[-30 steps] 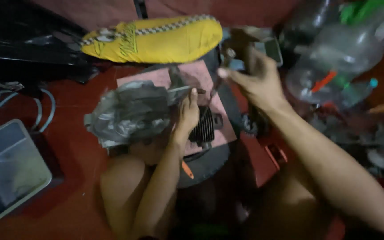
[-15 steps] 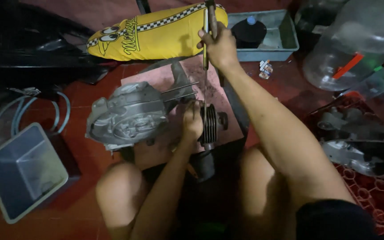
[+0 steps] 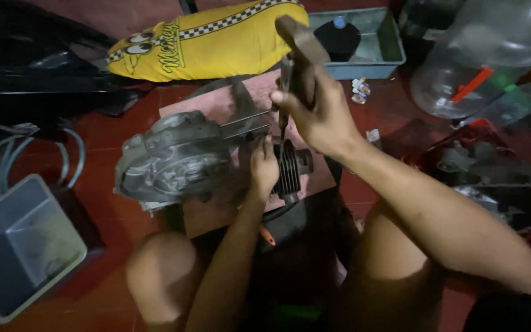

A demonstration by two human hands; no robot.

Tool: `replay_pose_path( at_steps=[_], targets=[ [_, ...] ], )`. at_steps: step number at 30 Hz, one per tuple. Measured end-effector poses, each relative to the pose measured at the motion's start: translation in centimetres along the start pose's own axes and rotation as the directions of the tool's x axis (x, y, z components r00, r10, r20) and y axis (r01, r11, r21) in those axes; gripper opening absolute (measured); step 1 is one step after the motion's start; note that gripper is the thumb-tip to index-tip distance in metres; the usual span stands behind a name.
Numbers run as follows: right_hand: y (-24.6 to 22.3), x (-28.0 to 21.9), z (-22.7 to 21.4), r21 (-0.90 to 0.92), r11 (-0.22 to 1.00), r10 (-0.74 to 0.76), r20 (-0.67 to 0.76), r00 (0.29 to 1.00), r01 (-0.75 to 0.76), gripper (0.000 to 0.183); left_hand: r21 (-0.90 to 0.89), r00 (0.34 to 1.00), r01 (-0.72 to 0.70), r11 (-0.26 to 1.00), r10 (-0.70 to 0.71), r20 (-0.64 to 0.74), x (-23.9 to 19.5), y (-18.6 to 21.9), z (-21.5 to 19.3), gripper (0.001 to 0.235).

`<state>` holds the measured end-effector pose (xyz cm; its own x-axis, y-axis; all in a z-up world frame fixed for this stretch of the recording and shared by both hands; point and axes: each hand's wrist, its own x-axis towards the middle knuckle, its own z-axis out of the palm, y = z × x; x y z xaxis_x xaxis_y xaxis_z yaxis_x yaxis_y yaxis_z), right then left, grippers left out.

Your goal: Cleaning the cooling fins and surfaces of a motorcycle cylinder block using a brush and a scraper.

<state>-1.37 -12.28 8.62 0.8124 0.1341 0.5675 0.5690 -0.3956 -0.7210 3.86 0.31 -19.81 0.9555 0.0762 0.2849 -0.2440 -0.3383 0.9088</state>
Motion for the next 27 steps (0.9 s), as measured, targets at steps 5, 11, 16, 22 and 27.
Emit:
replay_pose_path(
  at_steps=[5,11,16,22,27],
  targets=[
    [-5.7,-2.6,-1.0,0.148,0.977,0.157,-0.021,0.987,-0.153,0.032,0.096,0.996,0.091,0.991,-0.088,-0.032,0.1,1.5,0.8,0.037],
    [-4.2,-9.7,-2.1,0.028,0.94,0.338,0.035,0.941,-0.339,0.02,-0.065,0.99,-0.12,0.991,0.114,-0.086,1.0,-0.1,2.0,0.041],
    [-5.5,-11.3,-2.3,0.01,0.901,0.433,-0.082,0.898,-0.434,0.011,0.155,0.956,-0.232,0.96,0.254,-0.144,0.4,3.4,1.7,0.029],
    [-1.5,-5.8,-5.6,0.199,0.773,0.633,-0.189,0.751,-0.602,0.013,0.13,0.975,-0.222,0.966,0.222,0.012,0.4,4.9,0.8,0.034],
    [5.6,-0.7,-6.3,0.38,0.813,0.564,-0.325,0.759,-0.441,0.025,0.23,0.97,-0.243,0.942,0.237,0.054,0.8,5.7,1.0,0.032]
  ],
)
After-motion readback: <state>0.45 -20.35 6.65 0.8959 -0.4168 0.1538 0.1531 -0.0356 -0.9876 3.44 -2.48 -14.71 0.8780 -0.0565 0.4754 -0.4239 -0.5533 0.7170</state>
